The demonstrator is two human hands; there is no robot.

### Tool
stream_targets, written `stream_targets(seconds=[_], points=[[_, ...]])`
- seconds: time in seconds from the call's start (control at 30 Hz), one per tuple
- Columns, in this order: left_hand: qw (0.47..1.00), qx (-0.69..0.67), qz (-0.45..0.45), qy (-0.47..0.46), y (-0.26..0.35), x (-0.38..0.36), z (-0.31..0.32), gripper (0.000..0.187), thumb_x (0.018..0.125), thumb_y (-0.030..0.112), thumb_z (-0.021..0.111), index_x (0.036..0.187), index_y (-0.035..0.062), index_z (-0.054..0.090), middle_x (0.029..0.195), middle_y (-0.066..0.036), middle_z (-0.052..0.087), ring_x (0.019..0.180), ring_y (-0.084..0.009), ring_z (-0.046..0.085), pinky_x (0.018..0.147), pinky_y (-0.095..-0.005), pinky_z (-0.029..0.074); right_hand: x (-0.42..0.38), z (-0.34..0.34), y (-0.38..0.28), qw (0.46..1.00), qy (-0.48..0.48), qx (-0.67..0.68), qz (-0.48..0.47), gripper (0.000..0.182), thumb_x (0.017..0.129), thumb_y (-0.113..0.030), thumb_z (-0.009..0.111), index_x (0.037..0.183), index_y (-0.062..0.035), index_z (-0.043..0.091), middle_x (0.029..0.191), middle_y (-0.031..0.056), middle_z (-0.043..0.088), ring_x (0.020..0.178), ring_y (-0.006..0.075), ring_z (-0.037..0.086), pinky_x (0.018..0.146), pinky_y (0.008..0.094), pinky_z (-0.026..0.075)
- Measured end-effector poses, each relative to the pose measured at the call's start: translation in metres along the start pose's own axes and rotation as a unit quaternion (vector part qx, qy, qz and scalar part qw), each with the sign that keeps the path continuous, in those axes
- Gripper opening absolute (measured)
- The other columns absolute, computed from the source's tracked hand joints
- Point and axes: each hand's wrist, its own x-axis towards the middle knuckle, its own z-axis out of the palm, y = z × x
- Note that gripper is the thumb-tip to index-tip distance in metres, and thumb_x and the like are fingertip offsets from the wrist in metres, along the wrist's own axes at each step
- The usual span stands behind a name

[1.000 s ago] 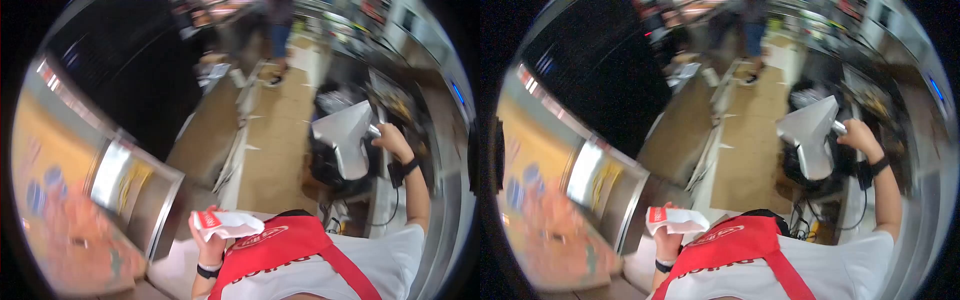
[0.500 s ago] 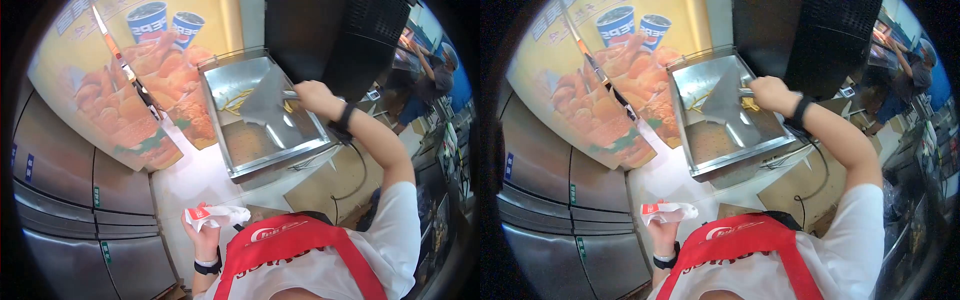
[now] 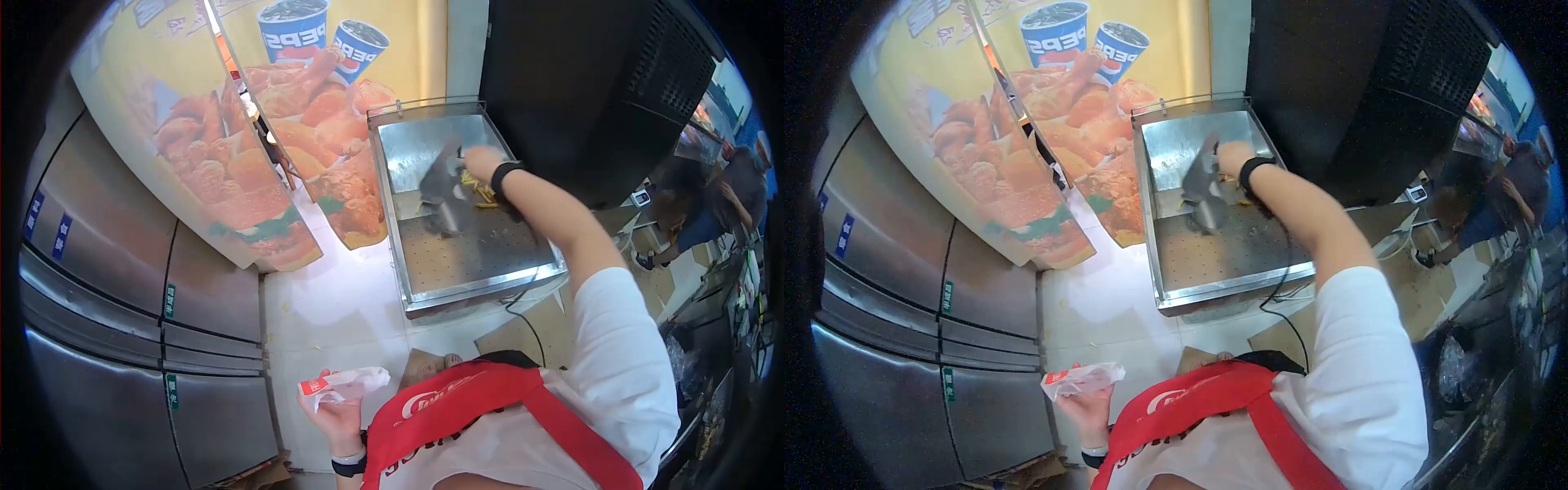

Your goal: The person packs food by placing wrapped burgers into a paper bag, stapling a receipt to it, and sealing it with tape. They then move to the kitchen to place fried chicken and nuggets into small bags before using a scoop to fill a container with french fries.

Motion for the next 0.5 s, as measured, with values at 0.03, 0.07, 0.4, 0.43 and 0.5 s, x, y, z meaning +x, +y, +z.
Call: stream_targets(seconds=[0.03, 0.07, 0.4, 0.43, 0.5], points=[[1.000, 0.001, -0.003, 0.002, 0.000, 0.000, 0.002, 0.044, 0.076, 0.047, 0.049, 0.094, 0.0075, 0.054, 0.093, -0.005, 0.055, 0.093, -0.0226, 0.050, 0.081, -0.0474, 0.038, -0.008, -0.007, 0.014, 1.000, -0.010, -0.013, 0.006, 0.018, 0.072, -0.016, 0.051, 0.080, -0.0053, 0.064, 0.086, 0.0143, 0.062, 0.079, 0.0268, 0.060, 0.068, 0.0366, 0.048], [1.000, 0.001, 0.004, 0.003, -0.002, 0.001, 0.004, 0.044, 0.076, 0.047, 0.049, 0.094, 0.0075, 0.054, 0.093, -0.005, 0.055, 0.093, -0.0227, 0.049, 0.081, -0.0476, 0.038, -0.017, -0.017, 0.026, 0.997, -0.035, -0.063, 0.007, 0.018, 0.071, -0.015, 0.052, 0.080, -0.0052, 0.064, 0.085, 0.0136, 0.062, 0.079, 0.0263, 0.061, 0.066, 0.0366, 0.048], [0.997, -0.005, -0.060, -0.054, -0.026, 0.014, 0.037, 0.045, 0.078, 0.047, 0.047, 0.096, 0.0060, 0.053, 0.092, -0.006, 0.055, 0.093, -0.0211, 0.050, 0.083, -0.0451, 0.038, -0.039, -0.019, 0.035, 0.998, 0.012, -0.043, -0.051, 0.015, 0.071, -0.010, 0.050, 0.075, -0.0026, 0.063, 0.079, 0.0159, 0.062, 0.074, 0.0282, 0.061, 0.062, 0.0366, 0.049], [0.997, -0.005, -0.056, -0.053, -0.027, 0.015, 0.037, 0.045, 0.078, 0.047, 0.047, 0.096, 0.0060, 0.053, 0.092, -0.006, 0.055, 0.093, -0.0211, 0.050, 0.083, -0.0451, 0.038, -0.038, -0.014, 0.030, 0.996, -0.008, -0.051, -0.068, 0.016, 0.071, -0.010, 0.050, 0.076, -0.0027, 0.063, 0.079, 0.0159, 0.062, 0.074, 0.0281, 0.061, 0.063, 0.0367, 0.048], [0.997, 0.006, -0.031, -0.073, -0.026, 0.017, 0.033, 0.047, 0.077, 0.048, 0.048, 0.096, 0.0057, 0.053, 0.092, -0.007, 0.055, 0.092, -0.0209, 0.050, 0.083, -0.0431, 0.038, -0.036, -0.012, 0.031, 0.996, -0.023, -0.054, -0.061, 0.016, 0.071, -0.009, 0.050, 0.077, -0.0032, 0.063, 0.079, 0.0156, 0.062, 0.075, 0.0279, 0.061, 0.064, 0.0357, 0.048]])
